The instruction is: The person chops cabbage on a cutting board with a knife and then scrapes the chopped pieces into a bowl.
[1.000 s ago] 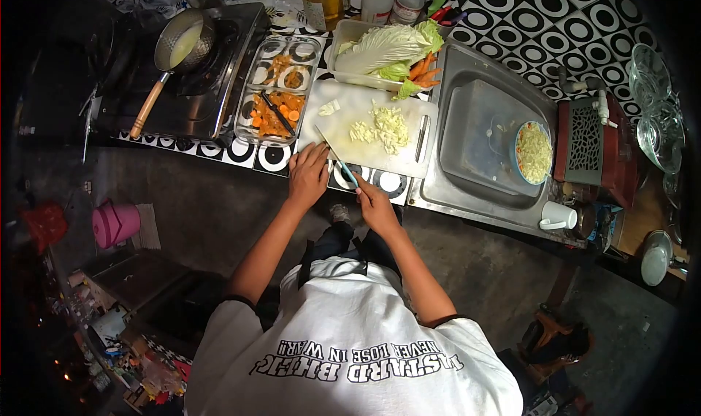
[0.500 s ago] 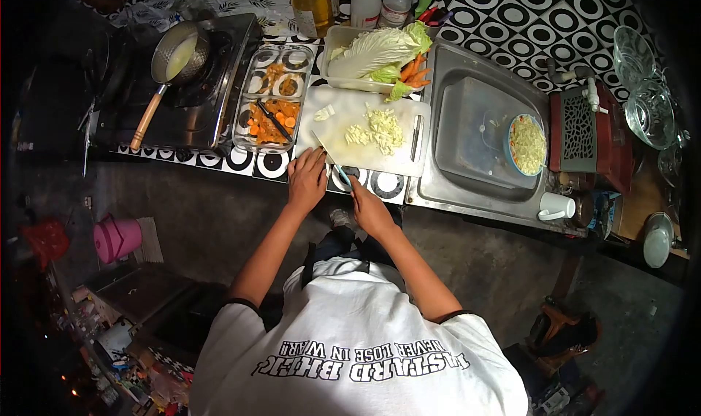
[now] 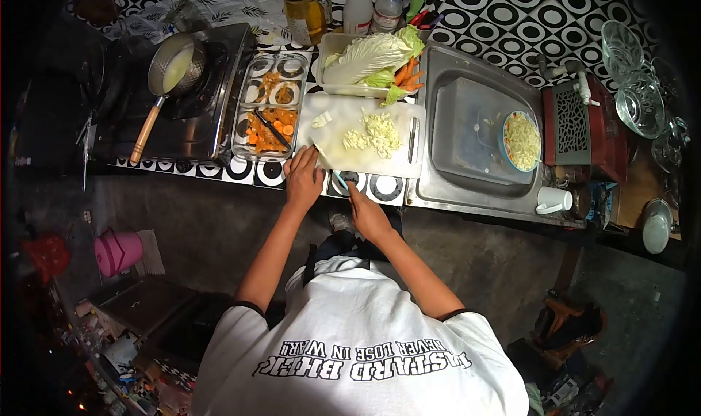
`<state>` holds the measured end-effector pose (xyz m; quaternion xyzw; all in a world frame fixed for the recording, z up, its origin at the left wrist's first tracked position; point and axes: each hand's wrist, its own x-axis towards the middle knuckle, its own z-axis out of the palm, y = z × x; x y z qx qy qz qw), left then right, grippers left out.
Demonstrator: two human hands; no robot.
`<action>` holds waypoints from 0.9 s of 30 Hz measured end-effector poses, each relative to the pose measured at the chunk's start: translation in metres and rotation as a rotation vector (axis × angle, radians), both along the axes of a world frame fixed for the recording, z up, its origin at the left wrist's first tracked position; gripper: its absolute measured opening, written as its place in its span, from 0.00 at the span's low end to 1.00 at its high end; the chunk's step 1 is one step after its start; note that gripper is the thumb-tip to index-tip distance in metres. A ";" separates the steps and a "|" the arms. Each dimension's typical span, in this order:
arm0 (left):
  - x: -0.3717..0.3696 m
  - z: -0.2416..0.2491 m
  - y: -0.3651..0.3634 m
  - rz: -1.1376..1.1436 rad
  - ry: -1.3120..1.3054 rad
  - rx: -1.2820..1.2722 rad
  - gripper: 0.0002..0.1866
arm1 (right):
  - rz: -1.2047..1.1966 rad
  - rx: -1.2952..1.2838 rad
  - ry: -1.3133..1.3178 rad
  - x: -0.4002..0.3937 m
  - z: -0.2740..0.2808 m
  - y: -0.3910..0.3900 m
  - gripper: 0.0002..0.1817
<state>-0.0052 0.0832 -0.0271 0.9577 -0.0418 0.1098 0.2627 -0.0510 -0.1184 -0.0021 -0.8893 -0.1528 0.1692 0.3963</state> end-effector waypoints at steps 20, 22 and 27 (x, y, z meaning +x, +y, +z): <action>0.062 0.009 0.000 0.494 0.640 -0.840 0.14 | -0.027 -0.024 0.001 -0.003 -0.003 0.003 0.25; 0.062 0.011 0.001 0.499 0.671 -0.812 0.15 | -0.027 -0.030 0.013 -0.004 -0.003 0.003 0.25; 0.065 0.009 0.000 0.507 0.696 -0.873 0.15 | -0.048 0.026 0.104 0.004 0.007 0.000 0.26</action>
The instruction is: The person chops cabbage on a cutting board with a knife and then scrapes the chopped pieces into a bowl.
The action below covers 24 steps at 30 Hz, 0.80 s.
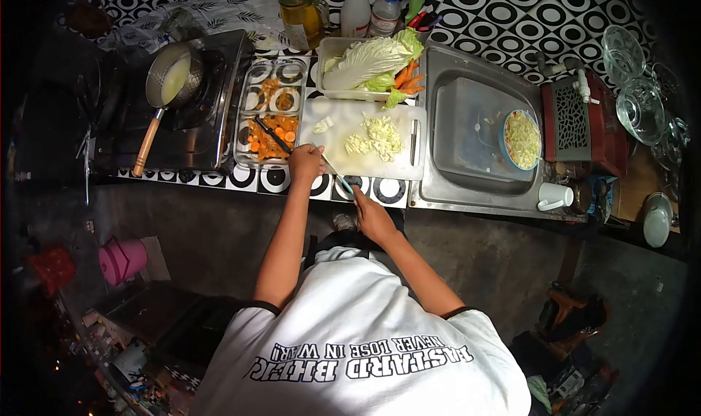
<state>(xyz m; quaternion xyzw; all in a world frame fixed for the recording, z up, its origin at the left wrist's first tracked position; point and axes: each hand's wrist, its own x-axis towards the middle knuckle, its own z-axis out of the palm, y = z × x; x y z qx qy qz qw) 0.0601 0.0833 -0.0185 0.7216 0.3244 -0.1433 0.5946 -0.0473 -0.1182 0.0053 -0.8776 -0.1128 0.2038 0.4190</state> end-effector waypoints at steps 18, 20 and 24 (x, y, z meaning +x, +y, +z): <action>-0.093 -0.001 -0.025 -0.503 -0.377 0.960 0.27 | 0.021 -0.060 -0.064 0.004 0.004 -0.005 0.24; -0.095 -0.006 -0.022 -0.520 -0.420 1.024 0.28 | 0.037 -0.073 -0.067 0.008 0.004 0.000 0.25; -0.098 -0.015 -0.019 -0.547 -0.464 1.031 0.29 | 0.050 -0.089 -0.066 0.006 0.001 -0.002 0.25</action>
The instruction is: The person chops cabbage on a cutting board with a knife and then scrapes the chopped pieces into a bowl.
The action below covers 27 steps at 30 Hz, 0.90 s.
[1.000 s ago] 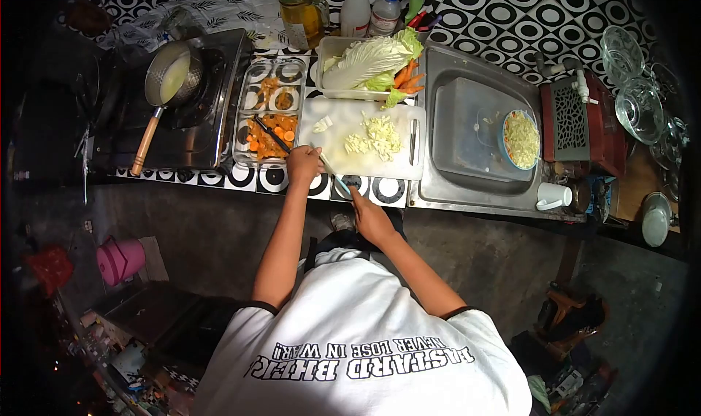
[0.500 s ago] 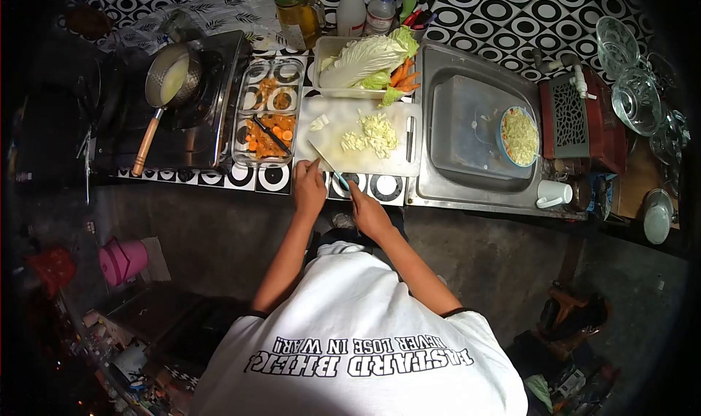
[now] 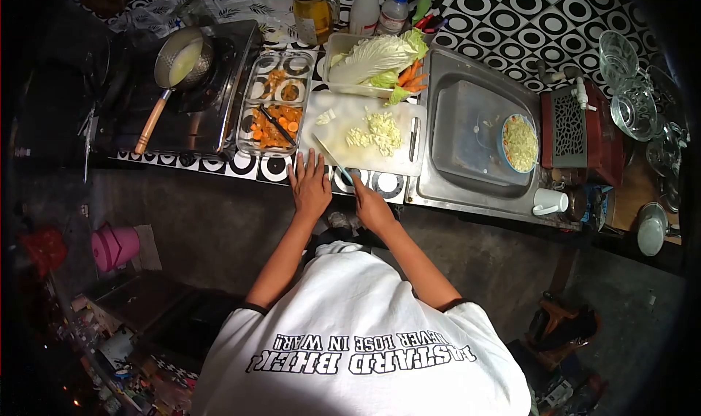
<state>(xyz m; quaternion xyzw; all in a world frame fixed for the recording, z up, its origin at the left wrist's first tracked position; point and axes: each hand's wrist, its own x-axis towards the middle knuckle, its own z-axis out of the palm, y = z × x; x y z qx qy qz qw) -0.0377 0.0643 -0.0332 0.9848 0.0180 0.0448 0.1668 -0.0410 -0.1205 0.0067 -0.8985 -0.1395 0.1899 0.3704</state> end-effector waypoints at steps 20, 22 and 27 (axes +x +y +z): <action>0.010 0.002 -0.001 -0.021 -0.024 0.033 0.28 | -0.009 0.023 0.011 -0.009 -0.001 -0.015 0.24; 0.009 0.001 -0.002 -0.034 -0.031 0.058 0.27 | -0.012 0.005 0.044 -0.009 0.002 -0.015 0.24; 0.013 0.005 -0.004 -0.033 -0.054 0.102 0.26 | 0.011 0.007 -0.047 -0.008 -0.003 -0.017 0.28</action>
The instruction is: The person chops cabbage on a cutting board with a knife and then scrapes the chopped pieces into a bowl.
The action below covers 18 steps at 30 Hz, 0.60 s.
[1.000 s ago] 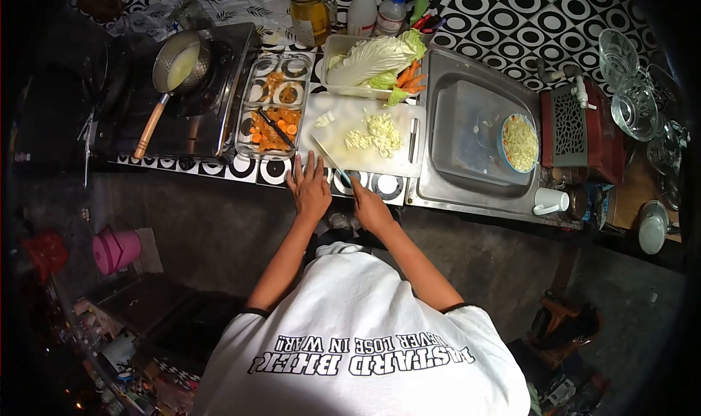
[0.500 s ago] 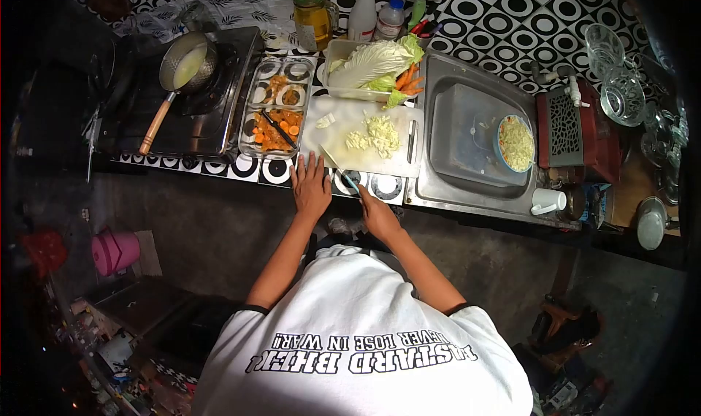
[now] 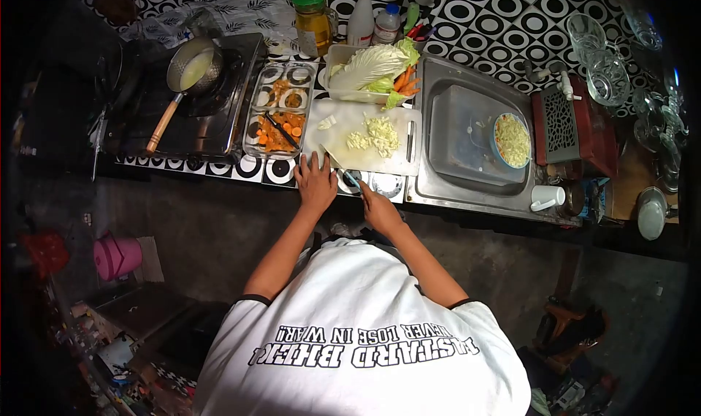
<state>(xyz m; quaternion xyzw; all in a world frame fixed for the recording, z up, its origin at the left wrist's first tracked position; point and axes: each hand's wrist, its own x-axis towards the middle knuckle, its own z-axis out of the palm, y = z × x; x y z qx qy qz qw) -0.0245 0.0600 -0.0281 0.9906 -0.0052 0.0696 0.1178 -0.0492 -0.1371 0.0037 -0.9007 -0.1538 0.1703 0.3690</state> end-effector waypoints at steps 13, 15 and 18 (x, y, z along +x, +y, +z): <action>0.005 0.008 0.001 -0.035 0.008 0.111 0.28 | 0.034 -0.045 -0.031 0.013 -0.005 -0.002 0.29; 0.005 0.009 0.003 -0.037 0.052 0.100 0.30 | -0.001 0.009 -0.014 0.012 -0.001 -0.004 0.24; 0.005 0.005 0.003 -0.053 -0.008 0.093 0.30 | -0.009 -0.005 0.034 0.012 0.005 -0.010 0.23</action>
